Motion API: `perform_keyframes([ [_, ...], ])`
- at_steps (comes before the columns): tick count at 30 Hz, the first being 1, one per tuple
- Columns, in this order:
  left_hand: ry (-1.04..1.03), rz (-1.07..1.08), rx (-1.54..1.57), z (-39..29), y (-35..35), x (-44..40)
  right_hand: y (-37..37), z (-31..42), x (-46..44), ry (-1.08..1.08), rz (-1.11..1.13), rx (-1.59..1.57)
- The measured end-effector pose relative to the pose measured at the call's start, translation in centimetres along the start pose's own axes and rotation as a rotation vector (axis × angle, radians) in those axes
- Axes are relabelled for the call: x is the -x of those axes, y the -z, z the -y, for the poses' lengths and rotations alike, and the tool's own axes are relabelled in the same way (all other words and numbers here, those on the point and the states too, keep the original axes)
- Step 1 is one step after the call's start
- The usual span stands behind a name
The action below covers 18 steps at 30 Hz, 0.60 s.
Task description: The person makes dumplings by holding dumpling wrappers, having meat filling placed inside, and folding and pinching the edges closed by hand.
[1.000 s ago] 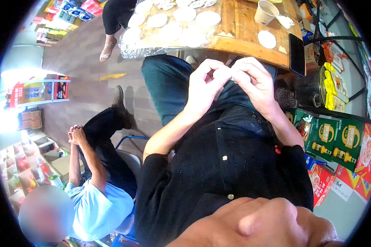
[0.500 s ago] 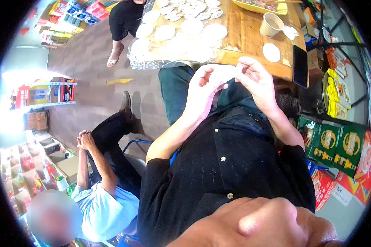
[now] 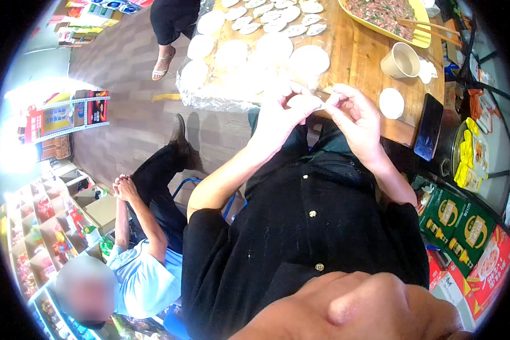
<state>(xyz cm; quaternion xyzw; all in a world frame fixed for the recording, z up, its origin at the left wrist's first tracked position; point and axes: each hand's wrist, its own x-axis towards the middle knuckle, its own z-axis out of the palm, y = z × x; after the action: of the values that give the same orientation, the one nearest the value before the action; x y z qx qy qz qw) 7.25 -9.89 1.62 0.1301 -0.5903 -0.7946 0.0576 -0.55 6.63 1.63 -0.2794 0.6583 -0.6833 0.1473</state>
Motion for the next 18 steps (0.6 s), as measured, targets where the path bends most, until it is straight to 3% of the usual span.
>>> perform_keyframes([
  [1,0.011,0.006,0.002,0.1,-0.2,-0.5,0.4,-0.1,-0.2,-0.009,-0.008,0.002],
  [4,0.022,0.015,-0.185,-0.2,-1.0,-2.1,1.7,0.1,-0.9,0.234,0.001,0.303],
  [12,-0.028,0.272,-0.331,-1.5,-2.4,-3.6,2.3,-0.1,0.5,0.155,-0.157,0.228],
  [15,-0.06,0.338,-0.312,-1.4,-2.2,-3.3,1.8,0.2,1.3,0.166,-0.189,0.287],
  [18,-0.035,0.382,-0.254,-1.4,-1.5,-2.6,0.6,0.5,2.0,0.174,-0.182,0.151],
])
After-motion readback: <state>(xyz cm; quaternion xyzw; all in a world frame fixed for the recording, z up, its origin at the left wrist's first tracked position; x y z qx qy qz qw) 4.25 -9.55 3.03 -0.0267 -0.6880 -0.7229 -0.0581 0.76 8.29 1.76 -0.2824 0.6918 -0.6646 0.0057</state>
